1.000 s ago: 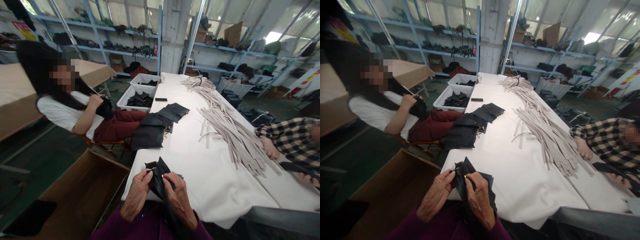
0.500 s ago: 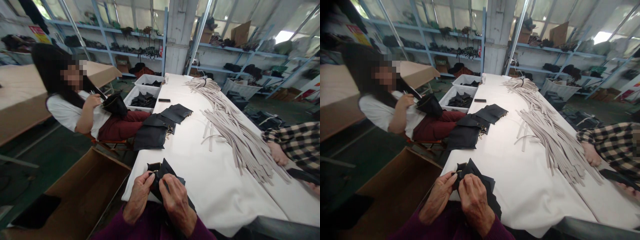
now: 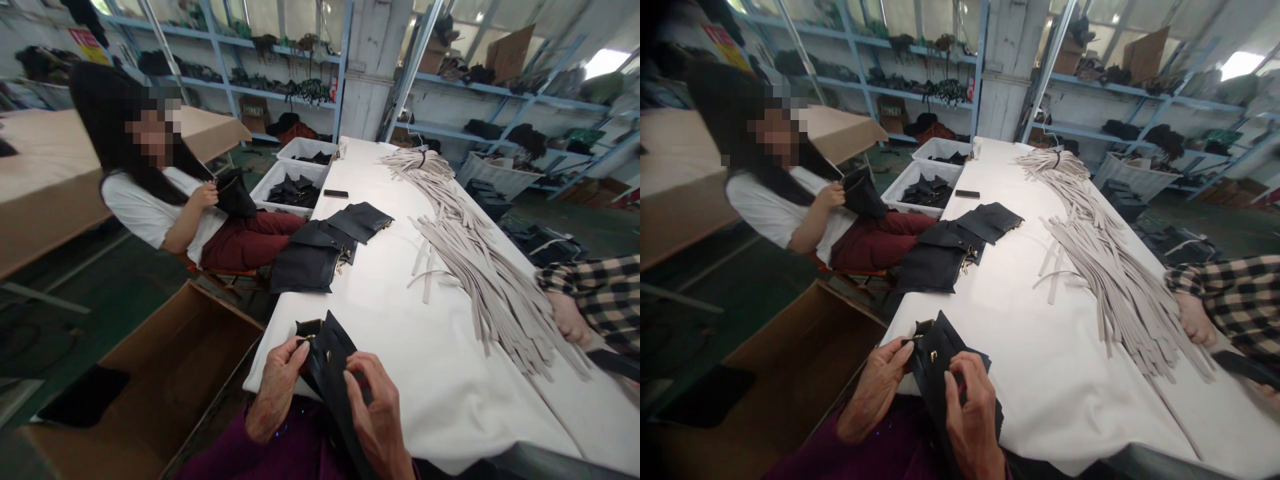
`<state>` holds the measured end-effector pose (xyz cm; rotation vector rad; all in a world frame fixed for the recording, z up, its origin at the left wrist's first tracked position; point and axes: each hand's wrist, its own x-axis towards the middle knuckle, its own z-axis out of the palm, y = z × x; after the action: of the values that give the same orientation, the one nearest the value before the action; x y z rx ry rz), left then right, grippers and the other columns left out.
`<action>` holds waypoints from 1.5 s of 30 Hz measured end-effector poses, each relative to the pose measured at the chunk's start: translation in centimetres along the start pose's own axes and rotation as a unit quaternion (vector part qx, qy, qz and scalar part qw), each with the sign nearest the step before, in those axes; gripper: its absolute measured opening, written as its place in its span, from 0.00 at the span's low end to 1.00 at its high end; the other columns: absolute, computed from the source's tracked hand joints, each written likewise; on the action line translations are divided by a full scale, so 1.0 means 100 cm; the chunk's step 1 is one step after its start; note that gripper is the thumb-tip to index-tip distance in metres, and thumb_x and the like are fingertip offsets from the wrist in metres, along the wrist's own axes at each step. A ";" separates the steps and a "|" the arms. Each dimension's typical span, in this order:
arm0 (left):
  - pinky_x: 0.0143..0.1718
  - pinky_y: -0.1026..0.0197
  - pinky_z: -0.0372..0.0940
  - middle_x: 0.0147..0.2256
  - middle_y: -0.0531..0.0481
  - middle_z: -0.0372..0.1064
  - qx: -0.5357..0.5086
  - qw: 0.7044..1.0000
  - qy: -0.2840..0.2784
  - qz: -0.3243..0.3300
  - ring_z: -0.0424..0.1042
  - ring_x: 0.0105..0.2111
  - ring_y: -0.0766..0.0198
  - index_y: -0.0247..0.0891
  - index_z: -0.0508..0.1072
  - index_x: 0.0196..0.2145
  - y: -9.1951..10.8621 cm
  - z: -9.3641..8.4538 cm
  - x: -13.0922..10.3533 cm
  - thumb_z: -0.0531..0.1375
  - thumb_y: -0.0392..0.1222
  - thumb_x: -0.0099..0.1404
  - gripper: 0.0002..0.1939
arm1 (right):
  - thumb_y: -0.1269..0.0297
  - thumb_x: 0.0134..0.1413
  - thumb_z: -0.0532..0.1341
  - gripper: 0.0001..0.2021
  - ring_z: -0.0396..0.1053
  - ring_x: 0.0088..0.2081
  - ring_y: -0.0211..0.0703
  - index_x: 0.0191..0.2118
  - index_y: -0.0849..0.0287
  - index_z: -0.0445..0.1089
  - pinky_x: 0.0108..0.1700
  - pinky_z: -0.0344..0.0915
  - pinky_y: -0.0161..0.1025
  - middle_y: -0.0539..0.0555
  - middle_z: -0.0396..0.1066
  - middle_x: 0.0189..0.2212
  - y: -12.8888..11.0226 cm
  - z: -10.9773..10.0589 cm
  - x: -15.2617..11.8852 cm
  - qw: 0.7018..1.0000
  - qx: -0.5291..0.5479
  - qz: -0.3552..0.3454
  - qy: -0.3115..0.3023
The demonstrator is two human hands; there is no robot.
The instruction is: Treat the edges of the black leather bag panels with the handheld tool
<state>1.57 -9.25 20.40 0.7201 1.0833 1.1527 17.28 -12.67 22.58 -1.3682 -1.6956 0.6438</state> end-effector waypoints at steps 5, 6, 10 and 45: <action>0.31 0.66 0.60 0.26 0.50 0.66 0.028 1.000 -0.005 0.008 0.63 0.28 0.66 0.32 0.74 0.34 -0.004 -0.001 0.001 0.59 0.49 0.60 0.15 | 0.75 0.60 0.52 0.15 0.65 0.47 0.53 0.52 0.64 0.63 0.45 0.67 0.51 0.65 0.66 0.45 0.015 0.022 -0.005 0.993 -0.086 -0.079 0.013; 0.31 0.66 0.60 0.26 0.50 0.66 0.034 0.999 -0.011 0.011 0.63 0.29 0.66 0.32 0.74 0.35 -0.004 -0.002 0.000 0.59 0.49 0.60 0.16 | 0.75 0.60 0.52 0.15 0.65 0.46 0.53 0.52 0.64 0.63 0.44 0.68 0.51 0.65 0.67 0.44 0.016 0.025 -0.004 0.991 -0.095 -0.090 0.015; 0.31 0.66 0.59 0.26 0.51 0.65 0.053 0.998 -0.028 0.022 0.61 0.28 0.67 0.32 0.74 0.35 -0.005 -0.003 0.000 0.59 0.49 0.60 0.15 | 0.75 0.62 0.50 0.12 0.67 0.40 0.48 0.48 0.64 0.66 0.40 0.69 0.46 0.61 0.70 0.38 0.017 0.028 0.002 0.989 -0.090 -0.115 0.009; 0.50 0.60 0.57 0.45 0.46 0.66 0.460 0.828 -0.279 0.156 0.64 0.46 0.59 0.39 0.70 0.44 0.050 -0.014 0.008 0.51 0.47 0.65 0.14 | 0.78 0.55 0.59 0.07 0.63 0.26 0.36 0.29 0.63 0.69 0.30 0.56 0.33 0.46 0.68 0.24 0.015 -0.005 0.020 0.976 -0.070 -0.038 -0.202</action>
<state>-1.49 -7.21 24.12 1.9217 0.9873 0.5291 18.35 -10.45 22.20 -1.3223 -2.1410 0.8121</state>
